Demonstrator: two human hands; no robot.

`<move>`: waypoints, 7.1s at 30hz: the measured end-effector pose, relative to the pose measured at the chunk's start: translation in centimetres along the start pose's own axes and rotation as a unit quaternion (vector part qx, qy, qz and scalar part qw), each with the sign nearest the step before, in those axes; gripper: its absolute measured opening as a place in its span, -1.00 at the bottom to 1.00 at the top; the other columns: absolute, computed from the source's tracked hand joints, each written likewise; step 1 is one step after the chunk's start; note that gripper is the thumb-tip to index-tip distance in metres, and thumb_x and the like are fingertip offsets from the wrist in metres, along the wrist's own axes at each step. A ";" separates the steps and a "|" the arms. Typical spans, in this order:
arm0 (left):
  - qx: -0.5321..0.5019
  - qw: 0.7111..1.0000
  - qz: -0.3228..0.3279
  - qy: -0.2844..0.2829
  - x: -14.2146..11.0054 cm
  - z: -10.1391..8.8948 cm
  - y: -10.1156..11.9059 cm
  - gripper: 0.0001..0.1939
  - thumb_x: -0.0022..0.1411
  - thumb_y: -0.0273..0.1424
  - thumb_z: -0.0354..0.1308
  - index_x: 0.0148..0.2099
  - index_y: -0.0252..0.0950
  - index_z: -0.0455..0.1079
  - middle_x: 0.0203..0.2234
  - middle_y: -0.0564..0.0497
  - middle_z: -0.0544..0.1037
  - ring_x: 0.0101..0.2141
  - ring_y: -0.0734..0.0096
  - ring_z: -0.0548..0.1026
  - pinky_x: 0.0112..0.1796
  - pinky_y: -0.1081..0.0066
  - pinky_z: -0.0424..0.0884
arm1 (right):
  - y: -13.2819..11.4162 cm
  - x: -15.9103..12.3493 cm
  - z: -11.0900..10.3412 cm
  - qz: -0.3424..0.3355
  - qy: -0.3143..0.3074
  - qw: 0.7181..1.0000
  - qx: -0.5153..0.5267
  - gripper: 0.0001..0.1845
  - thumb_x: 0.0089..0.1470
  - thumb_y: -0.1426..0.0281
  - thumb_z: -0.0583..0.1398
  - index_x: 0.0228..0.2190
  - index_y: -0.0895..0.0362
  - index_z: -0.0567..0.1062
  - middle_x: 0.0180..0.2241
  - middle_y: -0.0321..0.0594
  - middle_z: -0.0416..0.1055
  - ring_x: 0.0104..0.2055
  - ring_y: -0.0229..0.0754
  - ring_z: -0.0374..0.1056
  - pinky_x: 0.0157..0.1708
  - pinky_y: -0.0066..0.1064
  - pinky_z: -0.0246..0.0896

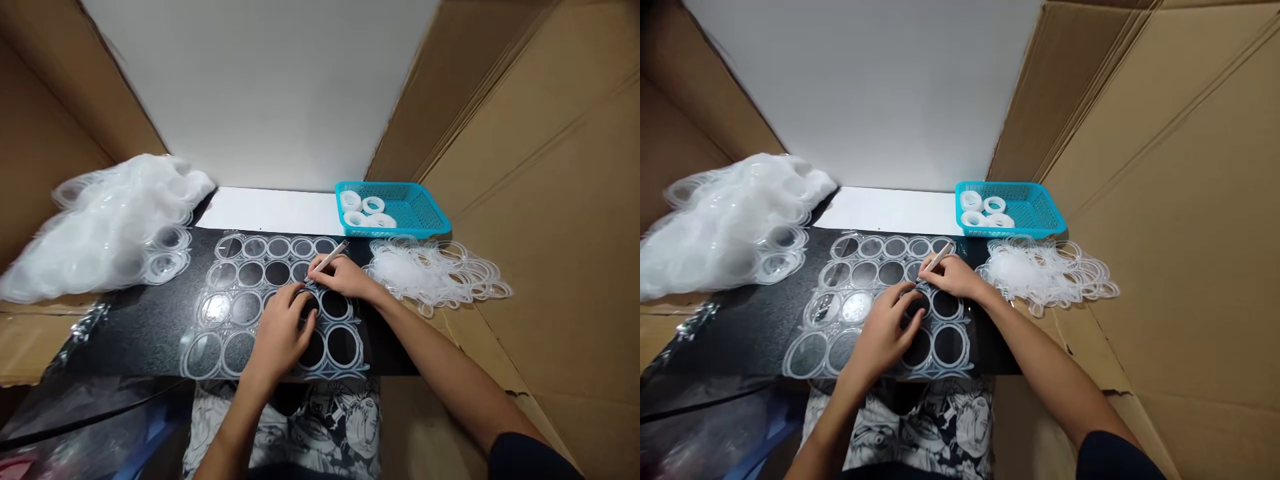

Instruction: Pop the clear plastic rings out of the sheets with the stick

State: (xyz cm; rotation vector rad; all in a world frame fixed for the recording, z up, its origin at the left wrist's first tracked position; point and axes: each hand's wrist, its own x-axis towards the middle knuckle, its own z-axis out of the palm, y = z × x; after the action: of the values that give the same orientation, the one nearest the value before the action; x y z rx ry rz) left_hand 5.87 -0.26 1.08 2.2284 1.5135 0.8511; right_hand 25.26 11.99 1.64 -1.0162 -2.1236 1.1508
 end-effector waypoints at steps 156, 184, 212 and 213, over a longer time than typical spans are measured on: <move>0.059 0.993 0.069 -0.077 0.9 4.4 3.7 -0.50 0.46 -0.23 0.08 0.32 -0.38 0.32 0.32 -0.29 0.35 0.34 -0.13 0.25 0.34 -0.10 0.22 | -1.5 -6.4 -9.0 0.010 0.304 0.866 -0.398 -0.74 0.39 0.25 0.15 -0.07 -0.07 0.65 -0.06 -0.21 0.65 0.07 0.08 0.54 0.13 0.00 0.35; 0.114 0.984 0.026 -0.134 7.1 3.5 2.8 -0.54 0.44 -0.24 0.10 0.26 -0.37 0.33 0.33 -0.35 0.29 0.34 -0.20 0.22 0.30 -0.11 0.21 | 4.5 0.0 -5.5 0.047 0.115 0.992 0.015 -0.78 0.24 0.23 0.30 -0.22 0.06 0.72 -0.11 -0.19 0.68 -0.03 -0.05 0.59 0.11 -0.19 0.44; 0.093 0.977 -0.021 -0.190 7.9 4.0 1.7 -0.27 0.40 -0.05 0.08 0.44 -0.37 0.16 0.44 -0.29 0.17 0.39 -0.20 0.13 0.32 -0.18 0.08 | 2.4 3.2 -5.7 -0.166 0.080 0.854 -0.486 -0.70 0.41 0.46 0.11 0.03 0.07 0.59 0.05 -0.15 0.62 -0.12 -0.05 0.46 -0.17 -0.17 0.14; 0.093 0.977 -0.022 -0.191 7.9 4.0 1.6 -0.27 0.40 -0.05 0.07 0.44 -0.37 0.15 0.44 -0.28 0.17 0.39 -0.20 0.13 0.32 -0.18 0.08 | 2.0 4.0 -5.9 -0.155 0.094 0.850 -0.495 -0.70 0.42 0.45 0.10 0.02 0.07 0.59 0.05 -0.16 0.62 -0.12 -0.04 0.45 -0.16 -0.16 0.12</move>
State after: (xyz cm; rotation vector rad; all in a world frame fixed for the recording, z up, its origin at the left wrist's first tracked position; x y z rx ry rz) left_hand 11.69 6.59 1.22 2.3087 1.4937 0.2499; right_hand 27.88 18.67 3.26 -1.0334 -2.5800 -0.2881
